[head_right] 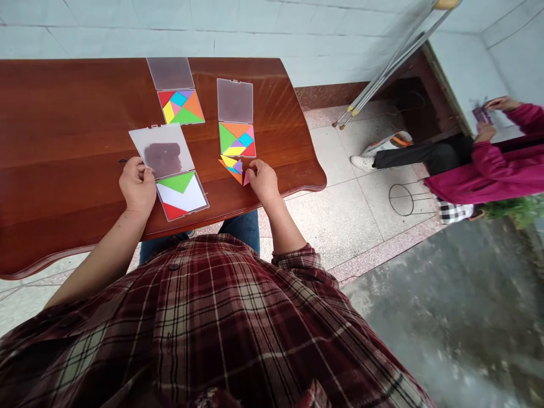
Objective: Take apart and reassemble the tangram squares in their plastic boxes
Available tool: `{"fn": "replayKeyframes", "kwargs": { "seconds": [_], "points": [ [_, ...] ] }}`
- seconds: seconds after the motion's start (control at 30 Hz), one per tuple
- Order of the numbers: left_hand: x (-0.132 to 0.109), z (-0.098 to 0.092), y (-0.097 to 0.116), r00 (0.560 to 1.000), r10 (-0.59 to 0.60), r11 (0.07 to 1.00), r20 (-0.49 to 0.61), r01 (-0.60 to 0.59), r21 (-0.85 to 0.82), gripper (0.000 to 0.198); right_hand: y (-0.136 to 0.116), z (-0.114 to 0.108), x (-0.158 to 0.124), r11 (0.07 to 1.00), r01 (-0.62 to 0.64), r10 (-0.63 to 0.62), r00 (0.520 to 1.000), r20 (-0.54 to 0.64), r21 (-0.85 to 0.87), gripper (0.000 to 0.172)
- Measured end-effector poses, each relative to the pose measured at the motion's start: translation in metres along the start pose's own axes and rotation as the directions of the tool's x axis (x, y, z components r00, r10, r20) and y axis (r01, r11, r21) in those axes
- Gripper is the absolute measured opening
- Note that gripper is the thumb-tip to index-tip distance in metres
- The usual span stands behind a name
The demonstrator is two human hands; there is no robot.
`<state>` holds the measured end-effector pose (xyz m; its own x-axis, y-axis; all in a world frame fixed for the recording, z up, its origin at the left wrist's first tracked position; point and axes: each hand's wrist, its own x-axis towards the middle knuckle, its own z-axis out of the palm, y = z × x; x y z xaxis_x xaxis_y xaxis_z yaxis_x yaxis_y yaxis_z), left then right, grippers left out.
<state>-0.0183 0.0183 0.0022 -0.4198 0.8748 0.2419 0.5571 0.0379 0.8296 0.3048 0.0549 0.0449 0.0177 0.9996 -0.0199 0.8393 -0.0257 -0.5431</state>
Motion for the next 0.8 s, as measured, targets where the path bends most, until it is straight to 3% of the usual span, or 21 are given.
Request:
{"fn": "replayKeyframes", "kwargs": {
  "seconds": [0.17, 0.37, 0.8],
  "points": [
    [0.001, 0.000, -0.001, 1.000, 0.016, 1.000, -0.012, -0.016, 0.002, 0.023, -0.014, -0.001, 0.001, 0.997, 0.019, -0.013, 0.997, 0.077, -0.077, 0.024],
    [0.001, 0.000, -0.001, 1.000, 0.014, 1.000, -0.014, -0.014, -0.008, 0.024, -0.042, 0.005, 0.012, 0.972, 0.059, -0.009, 0.976, 0.219, -0.225, 0.056],
    [0.000, 0.000, 0.001, 1.000, 0.007, 1.000, -0.001, -0.007, -0.030, 0.026, -0.065, 0.006, 0.007, 0.916, 0.143, -0.008, 0.941, 0.338, -0.375, 0.035]
  ]
}}
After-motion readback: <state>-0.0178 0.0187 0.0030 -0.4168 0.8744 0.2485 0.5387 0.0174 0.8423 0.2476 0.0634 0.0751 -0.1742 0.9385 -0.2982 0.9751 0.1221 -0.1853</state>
